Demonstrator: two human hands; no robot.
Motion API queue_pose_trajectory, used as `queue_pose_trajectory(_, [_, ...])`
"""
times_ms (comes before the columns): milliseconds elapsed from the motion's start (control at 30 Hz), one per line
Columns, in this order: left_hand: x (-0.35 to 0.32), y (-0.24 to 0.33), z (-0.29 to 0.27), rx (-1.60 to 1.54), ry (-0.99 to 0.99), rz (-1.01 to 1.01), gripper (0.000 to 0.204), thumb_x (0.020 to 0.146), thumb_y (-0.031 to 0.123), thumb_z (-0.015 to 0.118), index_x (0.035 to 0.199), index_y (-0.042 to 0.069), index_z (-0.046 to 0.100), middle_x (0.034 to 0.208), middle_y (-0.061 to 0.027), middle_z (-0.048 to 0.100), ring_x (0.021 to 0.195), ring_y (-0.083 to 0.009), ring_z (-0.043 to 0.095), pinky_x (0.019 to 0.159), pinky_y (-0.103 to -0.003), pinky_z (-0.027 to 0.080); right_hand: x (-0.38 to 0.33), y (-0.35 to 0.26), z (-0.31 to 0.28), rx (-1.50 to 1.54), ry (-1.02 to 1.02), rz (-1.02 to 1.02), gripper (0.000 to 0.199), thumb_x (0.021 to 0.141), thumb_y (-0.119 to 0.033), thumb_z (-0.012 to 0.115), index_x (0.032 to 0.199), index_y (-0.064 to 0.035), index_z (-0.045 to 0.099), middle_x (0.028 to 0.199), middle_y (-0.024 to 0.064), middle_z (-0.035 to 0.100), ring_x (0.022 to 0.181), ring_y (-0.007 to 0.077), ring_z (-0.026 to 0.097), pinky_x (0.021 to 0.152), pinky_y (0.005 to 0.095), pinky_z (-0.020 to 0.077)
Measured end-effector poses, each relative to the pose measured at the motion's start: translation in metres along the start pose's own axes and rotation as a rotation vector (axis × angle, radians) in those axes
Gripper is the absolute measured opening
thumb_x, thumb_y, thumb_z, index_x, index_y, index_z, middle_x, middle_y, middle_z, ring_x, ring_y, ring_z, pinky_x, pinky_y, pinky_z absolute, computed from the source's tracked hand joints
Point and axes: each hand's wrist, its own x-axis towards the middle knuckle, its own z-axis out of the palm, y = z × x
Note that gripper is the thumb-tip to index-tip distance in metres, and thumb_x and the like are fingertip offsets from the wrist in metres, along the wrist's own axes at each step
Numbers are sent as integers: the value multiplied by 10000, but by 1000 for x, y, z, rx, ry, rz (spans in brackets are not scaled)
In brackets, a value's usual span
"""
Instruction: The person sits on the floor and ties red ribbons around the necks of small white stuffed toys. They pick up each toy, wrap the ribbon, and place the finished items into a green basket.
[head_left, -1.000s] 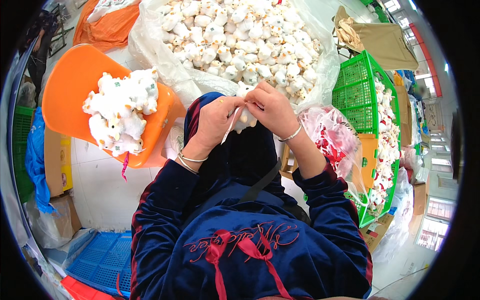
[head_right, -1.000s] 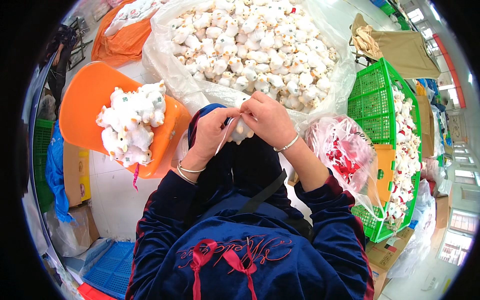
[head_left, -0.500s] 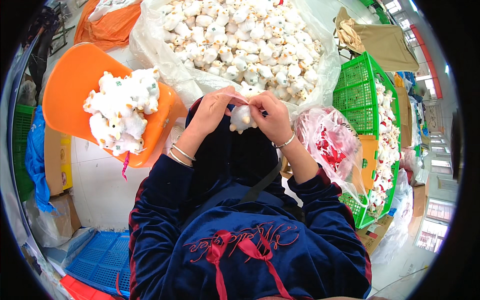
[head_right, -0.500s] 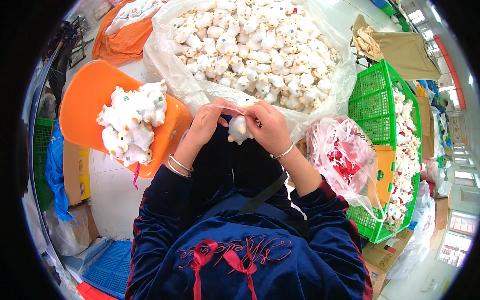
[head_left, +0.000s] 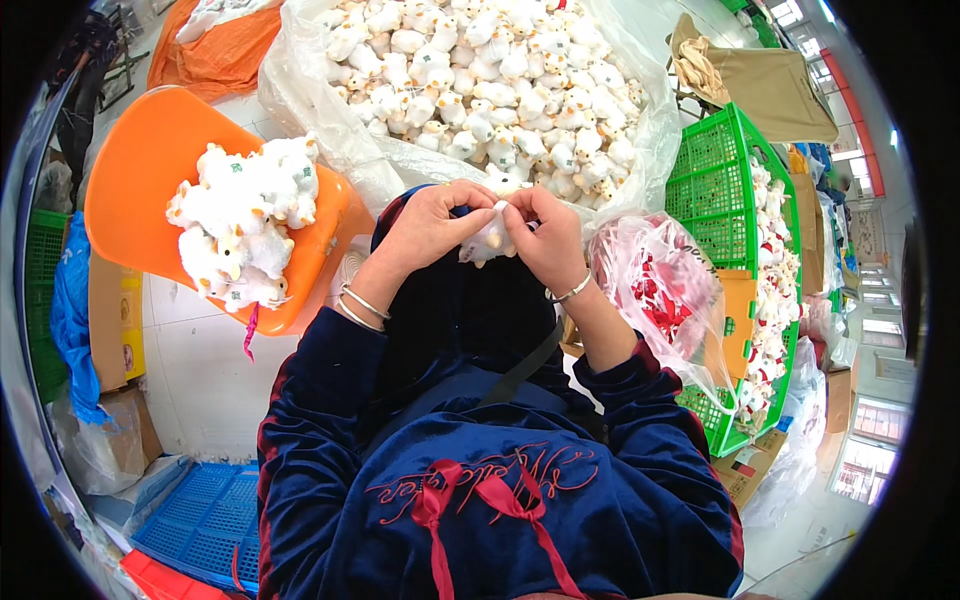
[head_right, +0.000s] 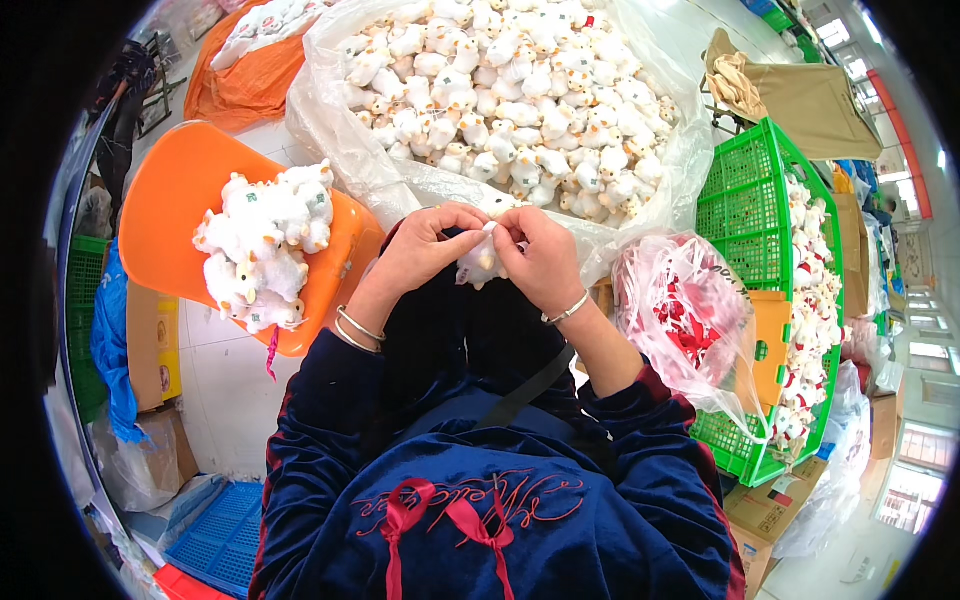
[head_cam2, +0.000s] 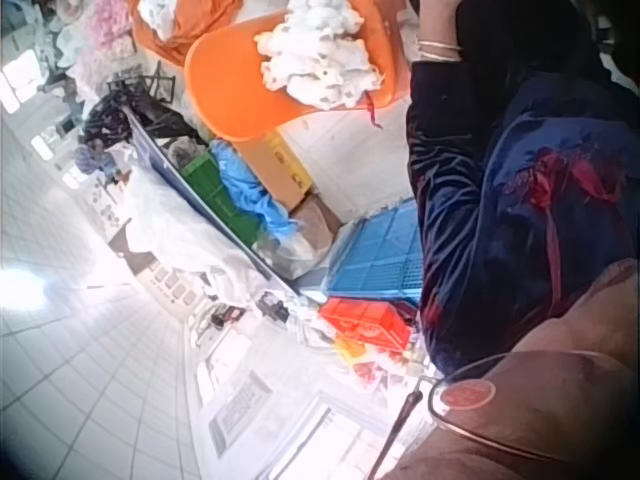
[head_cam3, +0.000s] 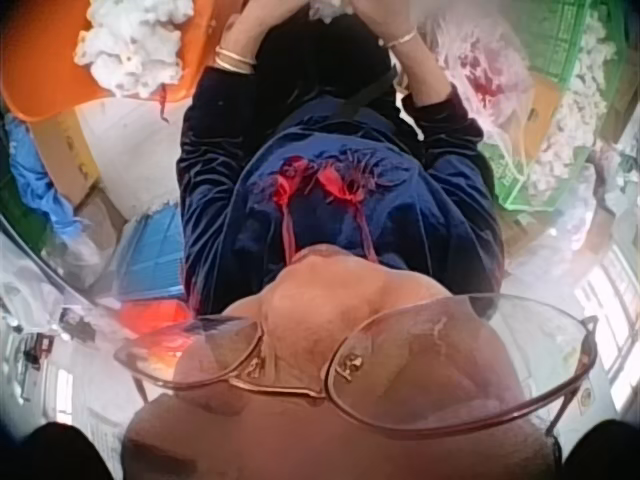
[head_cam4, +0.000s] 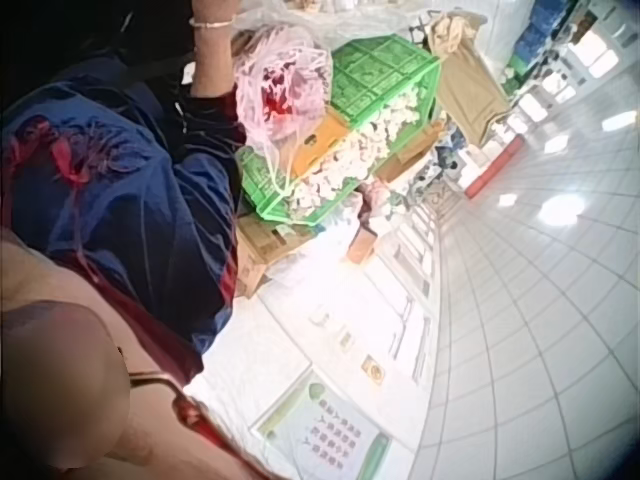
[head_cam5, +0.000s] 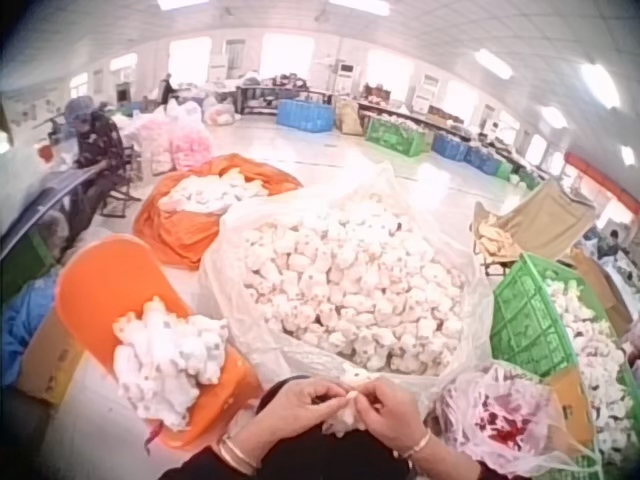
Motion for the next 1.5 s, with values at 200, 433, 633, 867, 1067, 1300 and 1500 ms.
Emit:
queue_pose_trajectory(200, [1, 16, 6, 45, 21, -60, 164, 938, 127, 751, 1034, -6, 763, 1079, -82, 743, 996, -142, 687, 923, -277, 526, 10, -8, -18, -69, -154, 87, 196, 951, -173, 693, 950, 24, 698, 744, 142, 707, 648, 218, 692, 612, 334, 530])
queue_pose_trajectory(433, [3, 9, 14, 108, 96, -92, 161, 933, 143, 764, 1009, 0, 759, 1015, -64, 737, 915, -124, 681, 846, -270, 533, 21, -5, -22, 24, -255, 185, 213, 988, -183, 678, 964, 28, 670, 730, 109, 704, 631, 170, 670, 600, 307, 516])
queue_pose_trajectory(633, [5, 13, 23, 111, 209, -95, 225, 905, 238, 789, 1013, 40, 776, 920, -53, 741, 813, -151, 701, 740, -285, 538, 24, 3, -24, 290, -329, 265, 160, 1039, -156, 642, 1012, -1, 675, 779, -12, 650, 663, 50, 577, 595, 239, 480])
queue_pose_trajectory(867, [9, 9, 34, 119, 212, -63, 205, 931, 243, 759, 1037, 75, 807, 931, -60, 730, 825, -182, 702, 749, -306, 539, 19, 17, -20, 430, -234, 308, 177, 1049, -202, 648, 1021, -35, 699, 821, -58, 621, 694, 21, 526, 596, 198, 429])
queue_pose_trajectory(1067, [8, 9, 36, 149, 205, -1, 201, 954, 199, 731, 1085, 64, 802, 949, -75, 702, 924, -190, 669, 833, -306, 525, 15, 22, -19, 488, -166, 333, 197, 1050, -214, 647, 1014, -30, 708, 834, -57, 640, 702, 19, 531, 600, 199, 434])
queue_pose_trajectory(1300, [10, 10, 40, 124, 200, -28, 177, 936, 174, 760, 1057, 54, 806, 945, -64, 685, 916, -171, 649, 836, -287, 516, 16, 16, -22, 472, -199, 348, 215, 1052, -221, 644, 1017, -17, 701, 828, -44, 648, 712, 20, 544, 637, 195, 451])
queue_pose_trajectory(1500, [9, 15, 43, 164, 228, -20, 152, 913, 166, 783, 1023, 67, 816, 942, -57, 680, 900, -167, 653, 818, -286, 519, 11, 21, -35, 552, -128, 306, 191, 1039, -221, 660, 1030, -33, 691, 877, -22, 668, 773, 45, 577, 726, 212, 470])
